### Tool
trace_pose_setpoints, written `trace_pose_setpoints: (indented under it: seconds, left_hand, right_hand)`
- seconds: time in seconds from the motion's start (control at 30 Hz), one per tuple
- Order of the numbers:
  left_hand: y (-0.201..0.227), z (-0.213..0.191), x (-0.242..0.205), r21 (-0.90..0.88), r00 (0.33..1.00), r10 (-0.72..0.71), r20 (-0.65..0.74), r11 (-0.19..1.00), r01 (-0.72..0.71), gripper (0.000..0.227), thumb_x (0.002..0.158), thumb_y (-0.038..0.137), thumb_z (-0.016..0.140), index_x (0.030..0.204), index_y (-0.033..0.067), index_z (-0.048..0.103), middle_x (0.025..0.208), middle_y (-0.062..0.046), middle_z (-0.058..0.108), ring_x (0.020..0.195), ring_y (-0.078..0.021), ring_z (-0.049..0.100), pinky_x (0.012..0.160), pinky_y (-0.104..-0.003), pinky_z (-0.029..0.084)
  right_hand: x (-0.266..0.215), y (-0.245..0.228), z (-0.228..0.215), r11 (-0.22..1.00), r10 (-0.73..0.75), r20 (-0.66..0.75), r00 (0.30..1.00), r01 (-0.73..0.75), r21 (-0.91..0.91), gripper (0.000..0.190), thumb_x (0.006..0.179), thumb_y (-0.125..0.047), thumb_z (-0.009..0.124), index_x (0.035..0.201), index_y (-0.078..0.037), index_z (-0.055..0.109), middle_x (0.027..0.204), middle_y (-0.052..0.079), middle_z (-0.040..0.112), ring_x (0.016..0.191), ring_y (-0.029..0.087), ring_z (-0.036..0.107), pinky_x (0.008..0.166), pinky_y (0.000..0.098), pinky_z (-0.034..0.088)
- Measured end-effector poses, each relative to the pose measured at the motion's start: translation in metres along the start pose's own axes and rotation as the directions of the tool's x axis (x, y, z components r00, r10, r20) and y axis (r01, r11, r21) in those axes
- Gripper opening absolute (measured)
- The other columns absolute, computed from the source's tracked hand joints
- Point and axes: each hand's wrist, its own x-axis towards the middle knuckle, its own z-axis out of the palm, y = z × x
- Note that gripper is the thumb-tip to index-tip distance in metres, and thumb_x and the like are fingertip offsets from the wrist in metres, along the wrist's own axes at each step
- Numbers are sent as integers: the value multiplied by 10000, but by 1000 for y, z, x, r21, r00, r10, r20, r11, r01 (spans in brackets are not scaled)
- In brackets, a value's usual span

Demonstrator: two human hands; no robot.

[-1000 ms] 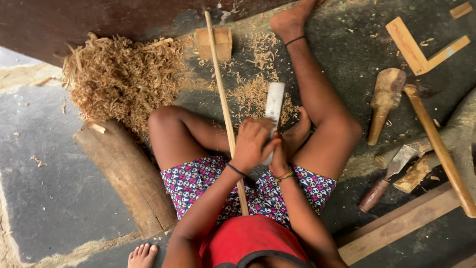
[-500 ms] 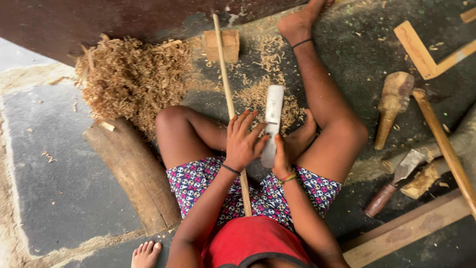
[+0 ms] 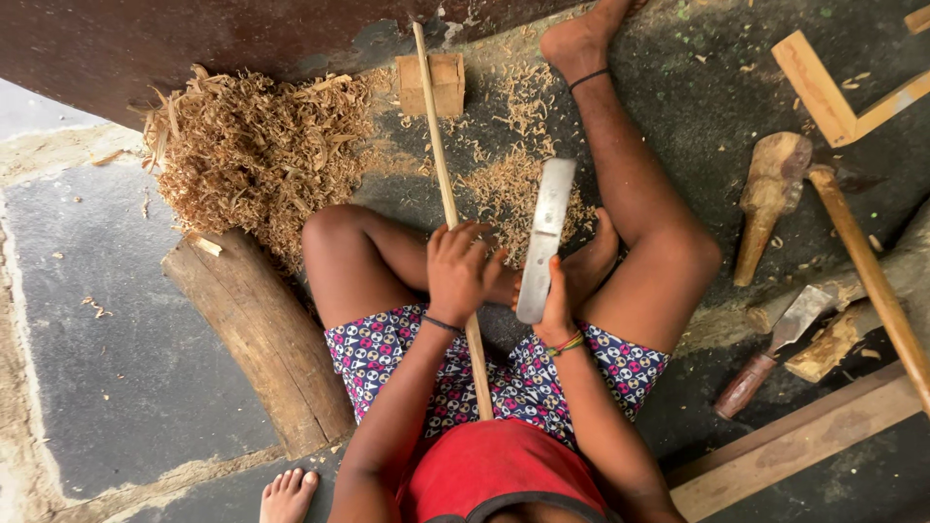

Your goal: The person sits on the floor and uses a hand plane to smooth and shape a long wooden stick. They repeatedly pull the plane along the stick, generating wood shavings that accumulate on the floor.

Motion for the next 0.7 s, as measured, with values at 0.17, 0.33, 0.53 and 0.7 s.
trace_pose_setpoints:
  seconds: [0.17,0.33,0.53,0.7]
  left_hand:
    - [1,-3,4,-80,997,-79,-23,994,77,170,911,236,736,991,87,723,1131,-52,729,1018,-262,670,1021,-433,449]
    - [18,18,20,-252,964,-207,169,936,246,261,912,311,754,1050,90,744,966,-75,739,857,-277,704,823,-406,499]
    - [18,26,26,-170,984,-118,131,975,140,136,957,246,734,955,111,752,870,-81,730,799,-265,705,806,-404,519]
    - [12,6,23,-157,996,41,-80,986,-53,41,910,140,757,923,111,731,864,-69,706,839,-269,656,838,-418,481]
  right_hand:
    - [4,-4,-8,991,-36,113,993,20,136,717,979,-768,451,1140,-85,598,796,41,629,584,147,604,523,283,508]
    - [-5,-1,0,999,-32,-13,999,32,-43,719,920,-754,461,1129,-82,607,818,47,648,610,168,641,546,313,548]
    - [-10,-7,11,991,-91,64,994,97,-97,703,945,-732,488,1139,-65,591,839,59,642,627,168,642,555,309,551]
    - [-14,-13,18,993,-82,29,996,84,-83,698,923,-719,493,1095,-52,606,825,68,660,613,164,646,547,309,554]
